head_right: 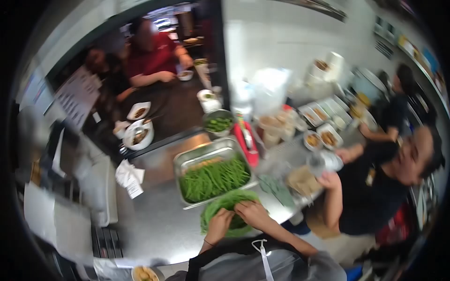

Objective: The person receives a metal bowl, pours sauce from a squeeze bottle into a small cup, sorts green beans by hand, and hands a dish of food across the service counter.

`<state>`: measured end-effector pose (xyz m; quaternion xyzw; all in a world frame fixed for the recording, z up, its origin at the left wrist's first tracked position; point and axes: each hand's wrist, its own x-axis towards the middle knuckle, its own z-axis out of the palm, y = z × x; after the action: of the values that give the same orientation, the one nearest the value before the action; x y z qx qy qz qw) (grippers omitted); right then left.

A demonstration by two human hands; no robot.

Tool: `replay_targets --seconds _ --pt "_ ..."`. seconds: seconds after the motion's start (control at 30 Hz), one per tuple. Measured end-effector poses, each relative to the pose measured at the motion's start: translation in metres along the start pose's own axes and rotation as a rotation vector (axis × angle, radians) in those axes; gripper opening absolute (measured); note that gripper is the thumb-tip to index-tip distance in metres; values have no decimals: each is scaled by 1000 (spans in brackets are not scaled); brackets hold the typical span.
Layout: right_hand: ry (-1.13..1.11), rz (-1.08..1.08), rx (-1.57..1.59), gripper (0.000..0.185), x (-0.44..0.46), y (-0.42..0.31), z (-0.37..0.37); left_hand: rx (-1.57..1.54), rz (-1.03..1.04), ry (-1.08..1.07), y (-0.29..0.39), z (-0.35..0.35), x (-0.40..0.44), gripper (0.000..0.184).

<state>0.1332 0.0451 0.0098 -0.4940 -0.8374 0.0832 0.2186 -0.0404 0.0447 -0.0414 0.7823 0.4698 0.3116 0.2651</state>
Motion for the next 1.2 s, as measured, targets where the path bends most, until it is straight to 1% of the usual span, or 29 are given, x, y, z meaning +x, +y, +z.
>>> replay_targets --seconds 0.1,0.17,0.2,0.3,0.37,0.4,0.43,0.47,0.5,0.57,0.6,0.63,0.7,0.73,0.8,0.83,0.87,0.9,0.93,0.97,1.0,1.03,1.07,1.1,1.13,1.17,1.2 --pt "-109 -9 184 14 3 3 -5 37 -6 48 -8 3 2 13" --pt "-161 -8 179 12 1 8 6 61 -44 -76 -6 0 3 16" --pt "-164 -15 174 12 0 12 8 95 10 -56 -5 -1 5 15" --pt "-169 33 190 13 0 13 10 102 52 -85 -20 16 -4 15" --pt "-181 38 184 12 0 17 9 84 20 -111 -9 9 -2 17" --pt "-197 35 181 12 -2 18 8 49 55 -13 -3 9 -1 18" --pt "-158 31 121 11 -3 15 7 19 92 81 6 1 5 18" --pt "-117 29 63 10 -5 14 6 -15 77 68 7 -1 6 18" --pt "-125 32 67 10 -6 14 4 -18 70 63 9 -3 8 18" --pt "-129 90 227 7 -8 16 1 -67 70 -11 12 -8 10 17" --pt "-89 83 353 7 -11 23 5 -66 67 -13 14 -8 10 17" --pt "-89 83 355 7 -14 25 9 -175 36 5 15 -8 10 16" --pt "-151 477 1126 11 -15 31 12 -395 -16 47 18 -8 18 13" --pt "-102 486 1262 15 -14 29 11 -418 -8 97 18 -6 21 12" --pt "11 541 1506 14 -13 31 19 -432 -48 150 21 -3 21 10" --pt "58 571 1408 14 -11 27 17 -416 -77 188 20 -1 22 10" --pt "134 515 1277 11 -11 27 23 -408 -86 261 19 -6 26 9" --pt "157 486 1170 10 -17 32 38 -365 -123 292 19 -15 30 10" --pt "165 349 911 14 -15 25 33 -310 -156 307 11 -23 35 10" --pt "72 269 816 17 -19 28 39 -281 -133 386 10 -31 45 11" --pt "1 265 764 18 -22 25 43 -208 -135 385 10 -46 54 17" --pt "-70 255 710 20 -22 22 46 -211 -135 376 1 -50 67 17" --pt "-67 260 711 20 -23 18 47 -86 -137 413 -10 -52 80 21" --pt "-70 225 549 20 -23 13 46 42 -136 451 -19 -53 86 26" --pt "-67 191 385 21 -22 11 46 43 -124 449 -19 -55 87 26" --pt "-51 198 378 21 -20 12 45 274 -63 483 -18 -55 89 29" --pt "-70 174 201 23 -22 15 43 497 6 511 -16 -51 90 34"
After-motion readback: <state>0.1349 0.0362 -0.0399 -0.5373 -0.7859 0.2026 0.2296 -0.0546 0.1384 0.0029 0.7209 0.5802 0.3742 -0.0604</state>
